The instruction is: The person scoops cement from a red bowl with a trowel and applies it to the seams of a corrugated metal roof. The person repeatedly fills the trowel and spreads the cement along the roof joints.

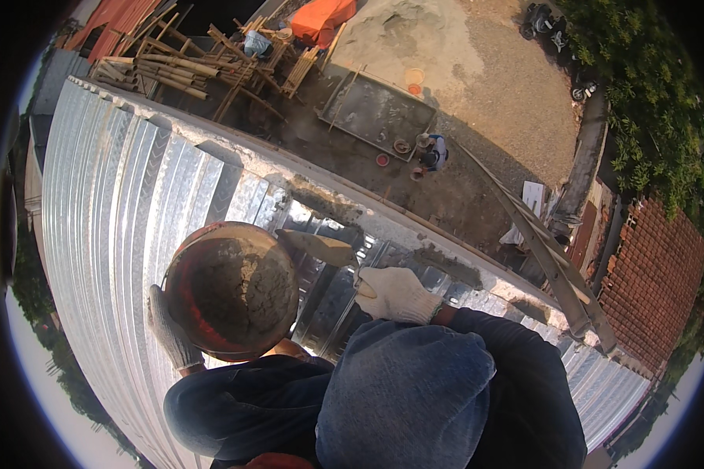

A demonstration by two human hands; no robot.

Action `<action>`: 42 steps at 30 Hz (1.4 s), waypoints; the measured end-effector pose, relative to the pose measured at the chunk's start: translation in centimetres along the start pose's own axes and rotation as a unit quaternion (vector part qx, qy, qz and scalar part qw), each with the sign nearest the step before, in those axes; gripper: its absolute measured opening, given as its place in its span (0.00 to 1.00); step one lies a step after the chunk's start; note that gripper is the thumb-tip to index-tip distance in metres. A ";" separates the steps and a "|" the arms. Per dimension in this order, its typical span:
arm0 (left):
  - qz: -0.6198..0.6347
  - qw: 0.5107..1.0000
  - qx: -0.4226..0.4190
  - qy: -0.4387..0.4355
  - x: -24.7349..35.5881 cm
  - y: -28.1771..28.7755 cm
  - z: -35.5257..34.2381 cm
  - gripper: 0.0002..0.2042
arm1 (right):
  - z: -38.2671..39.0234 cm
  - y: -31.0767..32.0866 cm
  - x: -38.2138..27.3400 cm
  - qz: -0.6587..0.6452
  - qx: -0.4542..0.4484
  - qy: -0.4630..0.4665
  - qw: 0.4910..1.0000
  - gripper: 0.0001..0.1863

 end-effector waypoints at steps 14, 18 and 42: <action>0.004 1.000 0.011 -0.002 0.1 0.1 0.2 0.18 | 0.0 0.6 -0.9 -0.005 0.000 0.015 1.000 0.17; -0.040 0.999 0.002 -0.005 -0.1 0.5 -0.5 0.20 | -0.1 0.9 -1.2 -0.038 -0.019 0.000 0.999 0.17; -0.165 0.928 -0.332 -0.041 -6.7 -22.1 7.0 0.25 | -0.1 -0.6 0.6 0.024 0.162 0.036 0.986 0.18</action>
Point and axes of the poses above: each hand's wrist, its own z-axis away from the middle knuckle, its own y-axis out of the back of the hand, x = y × z, the point moved 10 cm from there along -z, towards the middle knuckle, and after that the axes turned 12 degrees about z, right-handed, at the moved point
